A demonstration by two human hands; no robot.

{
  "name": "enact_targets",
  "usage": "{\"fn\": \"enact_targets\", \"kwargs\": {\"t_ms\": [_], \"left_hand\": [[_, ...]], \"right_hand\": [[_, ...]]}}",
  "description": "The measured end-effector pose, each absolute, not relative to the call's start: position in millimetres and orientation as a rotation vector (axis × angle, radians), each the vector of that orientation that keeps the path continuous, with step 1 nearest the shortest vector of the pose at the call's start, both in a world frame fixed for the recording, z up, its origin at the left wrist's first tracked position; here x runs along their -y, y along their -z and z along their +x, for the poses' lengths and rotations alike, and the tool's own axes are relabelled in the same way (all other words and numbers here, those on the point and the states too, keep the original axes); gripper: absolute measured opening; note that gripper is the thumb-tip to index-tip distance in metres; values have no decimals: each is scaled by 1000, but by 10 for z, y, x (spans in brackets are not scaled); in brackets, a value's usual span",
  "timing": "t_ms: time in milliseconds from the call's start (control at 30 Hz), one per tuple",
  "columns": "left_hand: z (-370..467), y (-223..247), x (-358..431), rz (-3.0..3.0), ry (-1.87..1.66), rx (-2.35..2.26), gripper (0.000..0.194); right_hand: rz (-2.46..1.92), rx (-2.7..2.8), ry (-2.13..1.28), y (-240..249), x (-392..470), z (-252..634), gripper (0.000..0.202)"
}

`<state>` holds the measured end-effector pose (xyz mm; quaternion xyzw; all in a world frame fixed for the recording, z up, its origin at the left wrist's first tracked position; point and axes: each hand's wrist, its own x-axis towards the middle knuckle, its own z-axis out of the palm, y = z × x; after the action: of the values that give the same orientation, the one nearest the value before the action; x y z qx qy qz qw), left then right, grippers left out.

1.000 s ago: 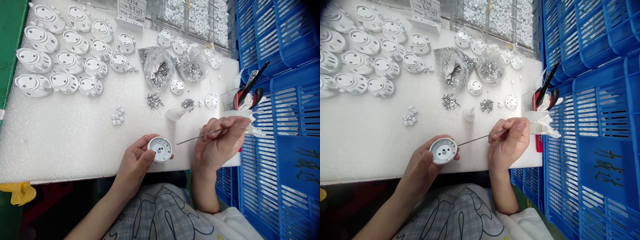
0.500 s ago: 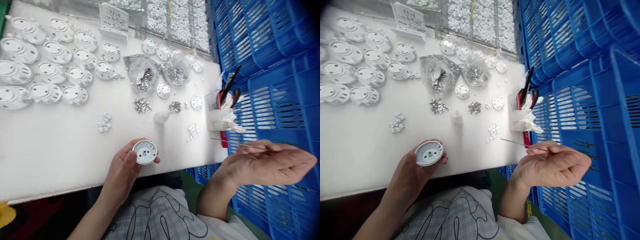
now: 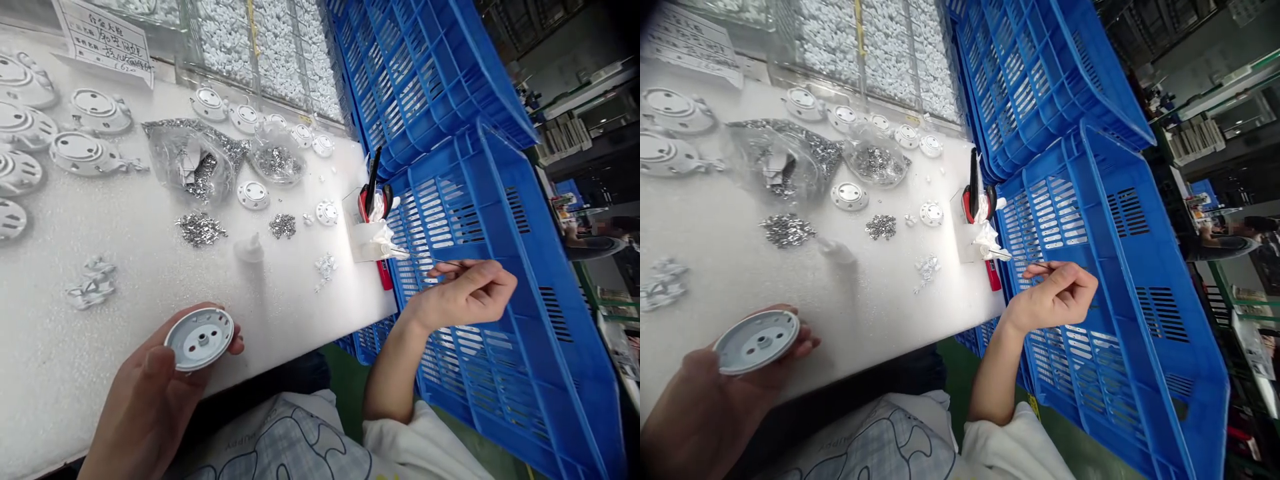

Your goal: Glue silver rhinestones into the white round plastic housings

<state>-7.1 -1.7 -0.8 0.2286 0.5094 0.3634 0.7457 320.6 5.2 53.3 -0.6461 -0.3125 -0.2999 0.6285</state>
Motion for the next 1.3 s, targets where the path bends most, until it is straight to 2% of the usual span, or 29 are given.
{"fn": "enact_targets", "kwargs": {"t_ms": [133, 267, 367, 467, 567, 633, 733, 833, 1033, 1200, 1300], "left_hand": [[49, -219, -37, 405, -819, -1067, 35], [118, -308, -27, 402, -864, -1066, 51], [141, -356, -19, 429, -862, -1048, 57], [149, -400, -21, 415, -869, -1025, 53], [143, -418, -17, 394, -882, -988, 48], [130, -396, -9, 398, -888, -978, 46], [103, -320, 2, 495, -870, -941, 47], [78, -258, 0, 654, -837, -893, 51], [25, -279, -13, 1116, -818, -955, 34], [-17, -255, 38, 1219, -819, -1086, 50], [-28, -286, 28, 1366, -872, -1137, 46]], "right_hand": [[-1455, 777, 613, -469, -83, 3195, 42], [-1530, 839, 498, -383, -96, 3182, 36], [-1644, 957, 423, -353, -83, 3173, 28], [-1599, 974, 513, -388, -46, 3050, 28], [-1390, 896, 603, -429, 48, 2729, 18], [-1385, 945, 394, -416, 139, 2446, 16], [-1483, 1260, -200, -337, 258, 2065, 11], [-1416, 1407, -595, -256, 283, 1843, 17], [-1374, 1501, -665, -222, 193, 1775, 19], [-1366, 1504, -677, -178, 205, 1788, 22], [-1352, 1507, -739, -156, 211, 1778, 26]]}}
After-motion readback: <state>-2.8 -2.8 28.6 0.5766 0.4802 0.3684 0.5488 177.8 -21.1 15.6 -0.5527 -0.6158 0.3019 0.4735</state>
